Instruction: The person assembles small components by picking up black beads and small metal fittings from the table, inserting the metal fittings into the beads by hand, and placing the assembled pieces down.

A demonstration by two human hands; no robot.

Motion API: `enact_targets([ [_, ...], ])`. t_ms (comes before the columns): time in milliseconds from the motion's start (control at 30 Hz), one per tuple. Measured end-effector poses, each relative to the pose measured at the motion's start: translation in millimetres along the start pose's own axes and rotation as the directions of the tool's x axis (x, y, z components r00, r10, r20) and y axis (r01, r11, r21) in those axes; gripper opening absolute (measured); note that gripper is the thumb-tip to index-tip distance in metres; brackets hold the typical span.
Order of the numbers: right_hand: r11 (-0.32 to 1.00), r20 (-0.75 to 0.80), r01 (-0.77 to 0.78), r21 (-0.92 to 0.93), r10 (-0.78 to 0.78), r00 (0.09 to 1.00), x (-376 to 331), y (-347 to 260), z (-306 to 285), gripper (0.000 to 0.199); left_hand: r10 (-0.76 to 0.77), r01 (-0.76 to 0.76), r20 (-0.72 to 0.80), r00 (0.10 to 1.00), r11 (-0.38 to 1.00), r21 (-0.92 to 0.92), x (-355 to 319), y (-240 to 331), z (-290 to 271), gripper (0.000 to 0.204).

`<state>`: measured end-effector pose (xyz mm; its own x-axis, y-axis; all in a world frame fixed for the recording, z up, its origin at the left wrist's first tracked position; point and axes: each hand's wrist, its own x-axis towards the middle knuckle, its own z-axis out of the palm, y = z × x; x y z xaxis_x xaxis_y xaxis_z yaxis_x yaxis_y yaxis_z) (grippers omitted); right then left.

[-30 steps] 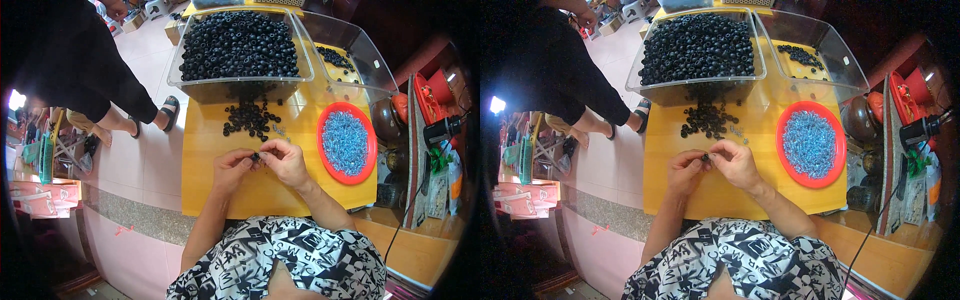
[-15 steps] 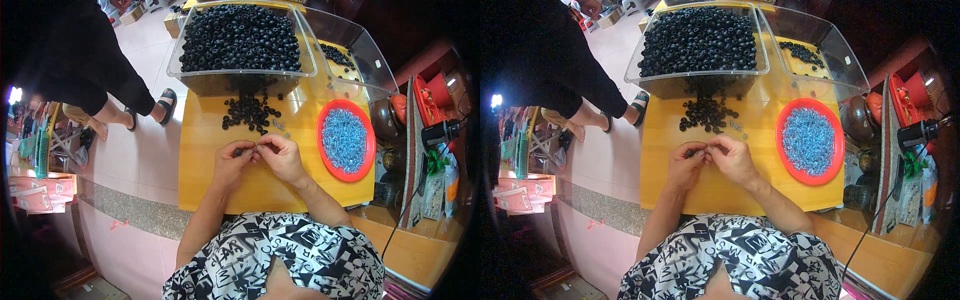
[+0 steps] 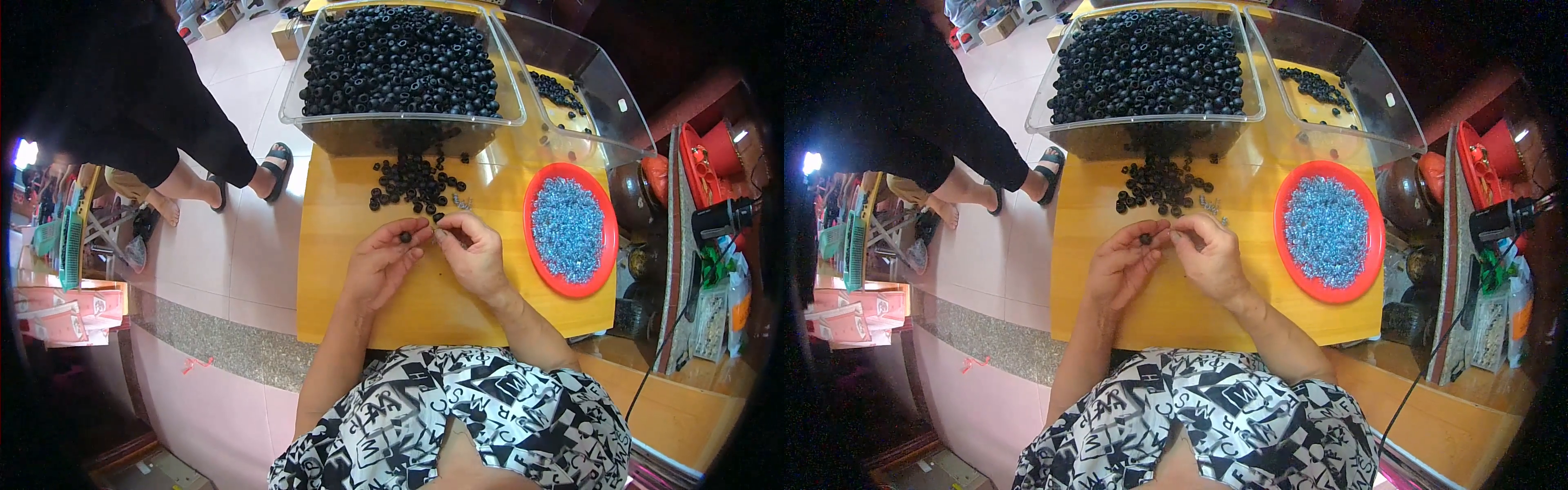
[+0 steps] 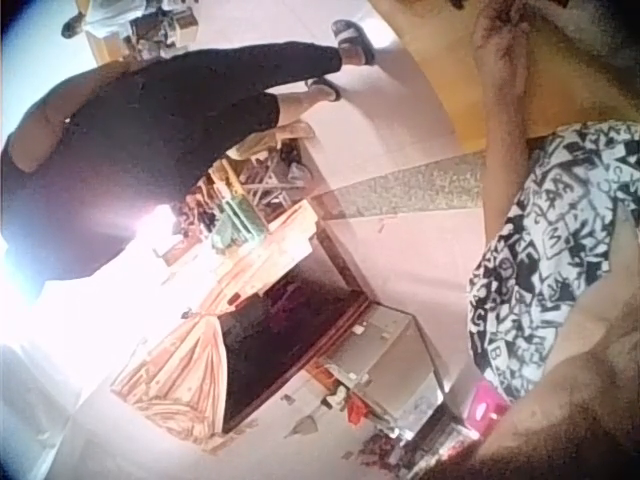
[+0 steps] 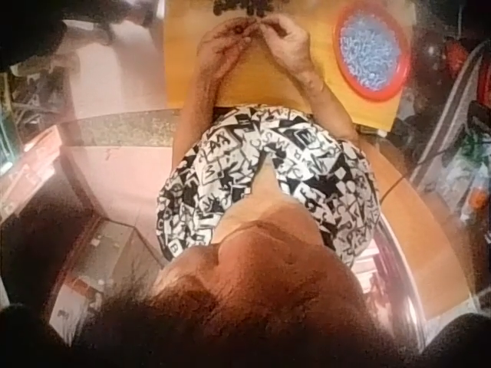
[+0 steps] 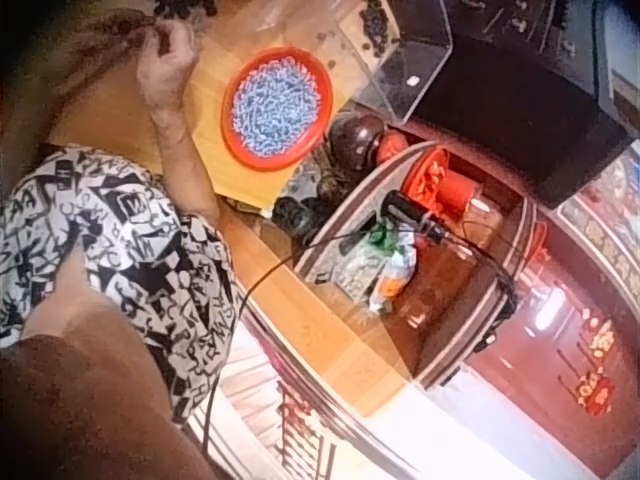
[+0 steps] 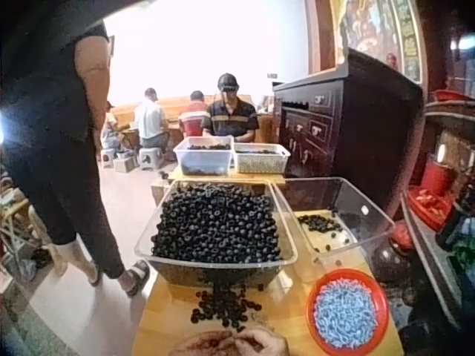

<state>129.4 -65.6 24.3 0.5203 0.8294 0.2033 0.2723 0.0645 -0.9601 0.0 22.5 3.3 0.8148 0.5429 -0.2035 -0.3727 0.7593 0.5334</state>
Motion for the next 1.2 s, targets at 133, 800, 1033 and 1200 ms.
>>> enact_targets([
  [133,0.999,-0.022,0.012,0.041,-0.011,1.000,-3.4,0.6,0.4,0.008,0.063,-0.059,-0.050,0.997,0.996,0.070,-3.4,-1.9,2.7,0.028],
  [800,0.994,0.015,0.067,0.085,-0.068,0.998,-6.1,-7.9,-3.4,0.010,0.113,-0.123,0.123,0.986,0.989,0.076,-5.3,-6.2,-8.3,0.022],
  [1033,0.990,0.016,0.111,0.086,-0.113,0.993,-5.5,-7.1,-2.3,0.010,0.144,-0.152,0.077,0.987,0.980,0.124,-5.1,-9.1,-10.9,0.030],
  [1200,0.994,0.056,0.092,0.059,-0.095,0.994,-6.2,-8.3,-3.6,0.011,0.181,-0.189,0.060,0.982,0.967,0.173,-4.7,-11.1,-10.0,0.031],
])
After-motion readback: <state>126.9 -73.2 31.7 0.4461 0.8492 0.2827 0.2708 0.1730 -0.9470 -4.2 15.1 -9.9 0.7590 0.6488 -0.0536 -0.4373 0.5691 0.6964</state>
